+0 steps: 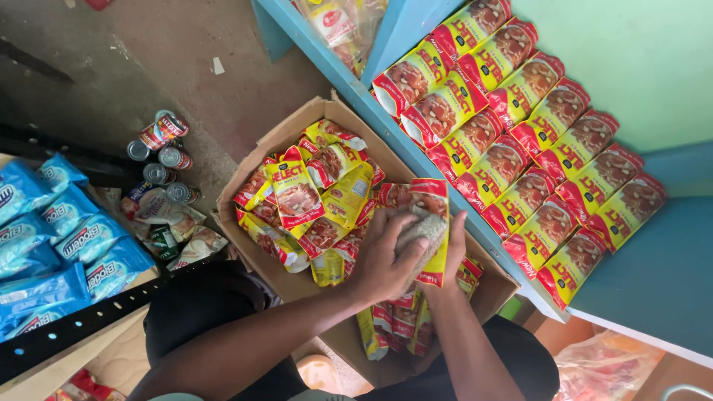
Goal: Wiping sauce pouches with a cloth and arranging them on store shelves.
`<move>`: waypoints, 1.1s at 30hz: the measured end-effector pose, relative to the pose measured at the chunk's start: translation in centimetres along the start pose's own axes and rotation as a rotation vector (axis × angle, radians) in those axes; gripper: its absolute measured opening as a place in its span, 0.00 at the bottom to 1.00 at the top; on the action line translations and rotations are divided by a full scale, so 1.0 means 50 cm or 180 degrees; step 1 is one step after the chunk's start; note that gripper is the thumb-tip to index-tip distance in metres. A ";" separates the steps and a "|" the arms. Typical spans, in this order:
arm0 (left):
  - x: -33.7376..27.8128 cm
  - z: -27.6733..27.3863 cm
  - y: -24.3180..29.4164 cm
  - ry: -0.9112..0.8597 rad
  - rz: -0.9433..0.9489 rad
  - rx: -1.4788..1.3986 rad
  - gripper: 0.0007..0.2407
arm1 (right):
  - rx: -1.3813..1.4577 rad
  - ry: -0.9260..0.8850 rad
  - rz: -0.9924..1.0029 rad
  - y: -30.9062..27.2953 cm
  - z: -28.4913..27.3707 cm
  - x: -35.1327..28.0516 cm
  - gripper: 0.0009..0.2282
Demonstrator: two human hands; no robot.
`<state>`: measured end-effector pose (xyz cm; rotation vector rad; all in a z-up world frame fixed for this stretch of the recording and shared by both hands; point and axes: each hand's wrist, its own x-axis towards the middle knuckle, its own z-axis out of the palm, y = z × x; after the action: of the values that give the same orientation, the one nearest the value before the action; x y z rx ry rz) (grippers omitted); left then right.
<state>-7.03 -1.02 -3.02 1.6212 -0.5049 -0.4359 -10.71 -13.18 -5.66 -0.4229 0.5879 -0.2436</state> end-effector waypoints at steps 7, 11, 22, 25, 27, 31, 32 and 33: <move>0.076 -0.050 0.020 0.0566 0.0512 0.0979 0.13 | 0.0253 -0.0147 0.0702 0.028 -0.132 0.041 0.33; 0.063 -0.035 0.026 0.0528 0.0687 0.0991 0.15 | 0.0563 -0.0346 0.0493 0.016 -0.104 0.023 0.32; 0.025 -0.008 -0.011 -0.0236 0.1325 0.1358 0.13 | 0.1240 -0.0886 0.0487 -0.022 -0.085 0.028 0.27; 0.066 -0.034 -0.011 0.0191 0.1522 0.1568 0.14 | 0.1242 -0.0980 0.0640 -0.010 -0.113 0.045 0.30; 0.092 -0.042 -0.027 0.0444 0.1236 0.1402 0.12 | 0.0969 -0.1233 0.0489 0.009 -0.128 0.046 0.32; 0.102 -0.060 0.006 0.0539 0.0745 0.1165 0.15 | 0.0969 -0.1271 0.0811 0.000 -0.127 0.043 0.37; 0.099 -0.056 0.006 0.0576 0.0588 0.0888 0.16 | 0.0729 -0.1128 0.0714 -0.003 -0.133 0.046 0.39; 0.096 -0.050 0.006 0.0604 0.0430 0.0610 0.17 | 0.0490 -0.0979 0.0610 -0.007 -0.141 0.046 0.41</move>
<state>-1.66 -1.67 -2.40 1.7788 -0.5204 -0.1334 -12.97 -16.48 -11.91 -0.2459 0.3022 -0.0375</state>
